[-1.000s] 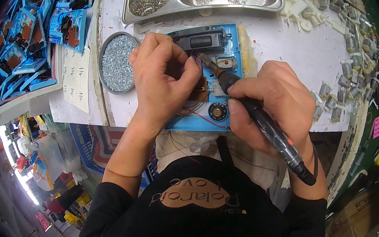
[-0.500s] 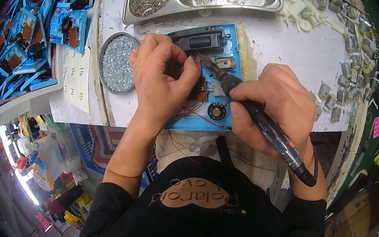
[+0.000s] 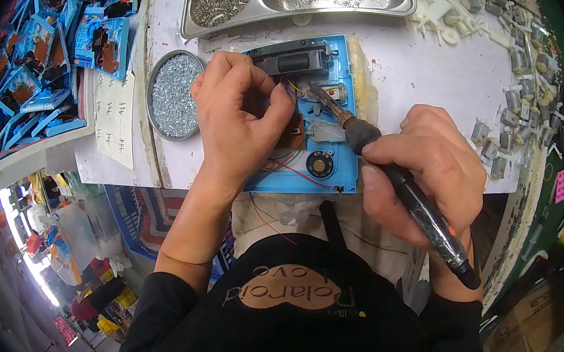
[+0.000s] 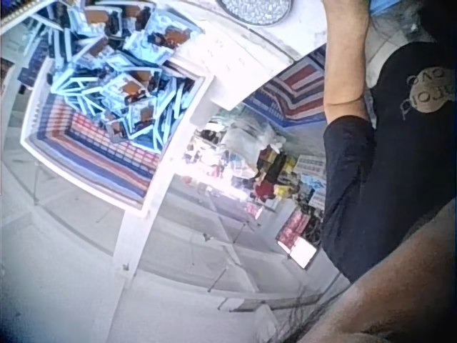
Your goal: Assembling, soldering, and securing components inside the plastic housing of a blue electronic device.
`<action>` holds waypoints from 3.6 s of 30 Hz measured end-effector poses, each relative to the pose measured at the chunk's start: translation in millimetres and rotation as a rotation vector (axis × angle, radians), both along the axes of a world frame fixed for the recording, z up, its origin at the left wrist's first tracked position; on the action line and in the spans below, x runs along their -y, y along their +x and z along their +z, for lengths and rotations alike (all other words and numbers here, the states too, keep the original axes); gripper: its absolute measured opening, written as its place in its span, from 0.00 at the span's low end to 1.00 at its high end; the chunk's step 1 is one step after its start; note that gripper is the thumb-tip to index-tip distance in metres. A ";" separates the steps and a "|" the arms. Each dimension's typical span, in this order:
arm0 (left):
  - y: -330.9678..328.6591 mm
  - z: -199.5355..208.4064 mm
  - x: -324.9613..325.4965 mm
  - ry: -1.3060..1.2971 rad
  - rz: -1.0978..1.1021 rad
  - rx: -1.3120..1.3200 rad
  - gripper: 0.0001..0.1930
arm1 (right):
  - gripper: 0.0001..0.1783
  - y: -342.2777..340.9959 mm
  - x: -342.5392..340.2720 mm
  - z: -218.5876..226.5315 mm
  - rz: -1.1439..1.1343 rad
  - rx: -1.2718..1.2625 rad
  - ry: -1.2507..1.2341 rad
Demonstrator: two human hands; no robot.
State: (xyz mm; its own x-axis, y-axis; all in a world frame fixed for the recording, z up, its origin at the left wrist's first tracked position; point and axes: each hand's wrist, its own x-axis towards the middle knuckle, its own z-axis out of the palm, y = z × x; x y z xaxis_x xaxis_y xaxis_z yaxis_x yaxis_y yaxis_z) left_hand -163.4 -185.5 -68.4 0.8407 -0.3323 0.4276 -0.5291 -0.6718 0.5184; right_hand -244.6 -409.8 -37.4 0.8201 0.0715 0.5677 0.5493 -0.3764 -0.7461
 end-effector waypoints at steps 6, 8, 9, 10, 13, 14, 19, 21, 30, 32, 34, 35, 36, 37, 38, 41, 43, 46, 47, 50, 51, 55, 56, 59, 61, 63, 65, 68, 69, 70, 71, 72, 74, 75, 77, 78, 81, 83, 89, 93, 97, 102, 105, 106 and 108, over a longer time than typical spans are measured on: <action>-0.2 -0.6 -0.3 -0.009 -0.002 0.002 0.09 | 0.11 -1.2 3.2 -0.5 -0.003 0.004 0.016; -1.0 -0.4 -0.5 -0.009 0.001 -0.014 0.09 | 0.11 -1.1 3.2 -1.1 -0.002 0.012 0.026; -1.3 -0.4 -0.5 -0.009 0.002 -0.023 0.09 | 0.11 -1.0 3.0 -1.5 -0.003 0.014 0.028; -1.1 -0.3 -0.5 -0.009 0.002 -0.019 0.09 | 0.11 -0.9 2.9 -2.1 -0.004 0.016 0.030; -0.8 0.0 -0.6 -0.008 0.002 -0.011 0.09 | 0.11 -1.4 2.8 -3.0 -0.004 0.016 0.034; -1.0 0.4 -0.5 -0.008 0.001 -0.010 0.09 | 0.11 -1.6 2.8 -3.1 -0.004 0.015 0.035; -1.3 0.7 0.6 -0.006 0.013 0.011 0.09 | 0.11 -0.7 2.3 -1.8 -0.007 0.016 0.029; -0.9 4.6 2.0 -0.003 0.014 0.032 0.08 | 0.10 -0.8 1.9 -2.1 -0.012 0.017 0.029; -0.7 -1.4 -1.8 -0.015 -0.010 0.019 0.09 | 0.11 -1.3 2.7 -2.3 -0.013 0.015 0.045; -2.4 3.4 -2.0 0.026 -0.018 0.069 0.09 | 0.11 -4.0 4.6 -2.0 -0.023 0.012 0.051; -8.1 15.0 -1.2 0.028 -0.111 0.061 0.10 | 0.14 -11.4 15.6 -7.4 -0.037 0.026 0.105; -13.0 26.9 -0.2 0.010 -0.200 0.027 0.12 | 0.16 -16.3 18.4 -9.5 -0.071 -0.001 0.156; -16.9 36.7 0.5 -0.009 -0.287 -0.008 0.13 | 0.18 -21.0 20.9 -10.6 -0.103 -0.024 0.210; -17.5 40.8 1.8 0.037 -0.414 -0.098 0.16 | 0.21 -28.6 20.4 -10.7 -0.161 -0.079 0.288; -16.7 34.3 4.0 0.070 -0.444 -0.078 0.15 | 0.24 -33.6 19.9 -11.9 -0.221 -0.134 0.367; -13.0 22.2 9.7 0.147 -0.500 -0.054 0.12 | 0.28 -34.3 19.5 -15.9 -0.255 -0.135 0.397; -10.1 20.7 8.9 0.041 -0.497 -0.106 0.11 | 0.27 -36.8 21.4 -19.6 -0.223 -0.129 0.456; -6.5 17.4 4.2 -0.123 -0.433 -0.285 0.07 | 0.27 -29.7 -0.3 -18.1 -0.310 -0.182 0.377; -5.8 17.1 3.7 -0.179 -0.401 -0.363 0.06 | 0.31 -20.4 -7.3 -18.4 -0.221 -0.175 0.322; -8.6 21.9 2.3 -0.324 -0.255 -0.671 0.05 | 0.29 9.1 -31.7 -23.7 -0.083 -0.194 0.308; -9.3 18.9 2.5 -0.374 -0.254 -0.666 0.04 | 0.30 14.5 -36.7 -25.5 -0.075 -0.193 0.303; -10.2 21.5 0.5 -0.338 -0.220 -0.780 0.04 | 0.30 26.8 -40.6 -26.2 -0.056 -0.123 0.214; -10.8 22.4 1.4 -0.341 -0.209 -0.796 0.04 | 0.29 26.2 -40.8 -25.9 -0.078 -0.128 0.195; -9.5 17.5 2.0 -0.312 -0.272 -0.632 0.04 | 0.28 21.5 -40.0 -26.2 -0.132 -0.120 0.111; -11.2 14.2 1.0 -0.265 -0.344 -0.507 0.05 | 0.27 15.5 -35.1 -24.3 -0.150 -0.091 0.012; -10.6 16.8 -0.3 -0.202 -0.416 -0.426 0.05 | 0.23 3.9 -16.6 -13.4 -0.168 -0.052 -0.006; -10.2 25.6 -4.1 -0.082 -0.486 -0.358 0.07 | 0.19 -16.2 8.4 -7.7 -0.166 -0.079 0.105; -11.0 25.7 -10.0 -0.001 -0.563 -0.373 0.09 | 0.17 -41.8 28.7 0.8 -0.052 -0.215 0.350; -11.6 25.0 -10.5 0.008 -0.571 -0.379 0.09 | 0.16 -45.9 33.0 3.2 0.005 -0.258 0.413; -12.4 24.1 -10.7 0.017 -0.578 -0.386 0.08 | 0.14 -47.8 39.0 2.1 0.058 -0.295 0.318; -13.5 22.5 -10.7 0.020 -0.581 -0.373 0.09 | 0.12 -44.9 39.5 0.8 0.079 -0.275 0.236; -13.6 21.2 -10.5 0.026 -0.584 -0.358 0.09 | 0.10 -41.8 38.8 -0.6 0.099 -0.251 0.156; -13.6 19.6 -10.2 0.030 -0.588 -0.331 0.10 | 0.09 -39.9 33.2 -2.0 0.069 -0.269 0.143; -13.6 19.0 -10.3 0.028 -0.587 -0.320 0.10 | 0.09 -38.7 30.6 -2.5 0.055 -0.279 0.136; -14.1 18.2 -10.8 0.023 -0.584 -0.304 0.11 | 0.10 -34.7 28.3 -3.5 0.080 -0.275 0.099; -14.3 17.8 -10.9 0.018 -0.582 -0.298 0.11 | 0.11 -32.7 27.5 -3.6 0.093 -0.272 0.079; -14.8 17.6 -11.4 0.013 -0.579 -0.299 0.11 | 0.11 -28.7 23.9 -3.5 0.103 -0.270 0.064; -14.5 17.8 -11.7 0.011 -0.581 -0.307 0.11 | 0.11 -26.9 23.4 -3.0 0.112 -0.271 0.062; -14.6 17.8 -12.2 -0.002 -0.586 -0.321 0.11 | 0.12 -23.0 21.3 -2.5 0.132 -0.269 0.042; -14.2 16.4 -11.7 -0.004 -0.589 -0.306 0.11 | 0.12 -21.7 22.4 -2.6 0.153 -0.286 0.011; -14.1 16.6 -11.6 0.008 -0.594 -0.299 0.11 | 0.12 -19.6 20.0 0.4 0.148 -0.279 -0.020; -14.0 17.5 -12.3 0.011 -0.592 -0.296 0.11 | 0.12 -19.4 22.8 6.7 0.126 -0.305 -0.037; -13.7 18.1 -11.5 0.010 -0.595 -0.301 0.12 | 0.11 -24.4 29.9 5.4 0.111 -0.266 0.018; -14.2 17.9 -11.8 0.011 -0.591 -0.299 0.12 | 0.10 -26.1 31.0 4.2 0.099 -0.278 0.055; -14.0 18.2 -12.3 0.006 -0.593 -0.317 0.11 | 0.10 -30.0 32.6 3.5 0.067 -0.303 0.128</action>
State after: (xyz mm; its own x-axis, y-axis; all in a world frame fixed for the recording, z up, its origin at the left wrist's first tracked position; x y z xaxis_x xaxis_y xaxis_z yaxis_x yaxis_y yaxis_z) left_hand -177.3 -173.2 -50.2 0.5999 -0.7780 0.1868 -0.6325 -0.3181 0.7062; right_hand -274.6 -442.4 -33.9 0.9488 0.0746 0.3068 0.3157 -0.2399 -0.9180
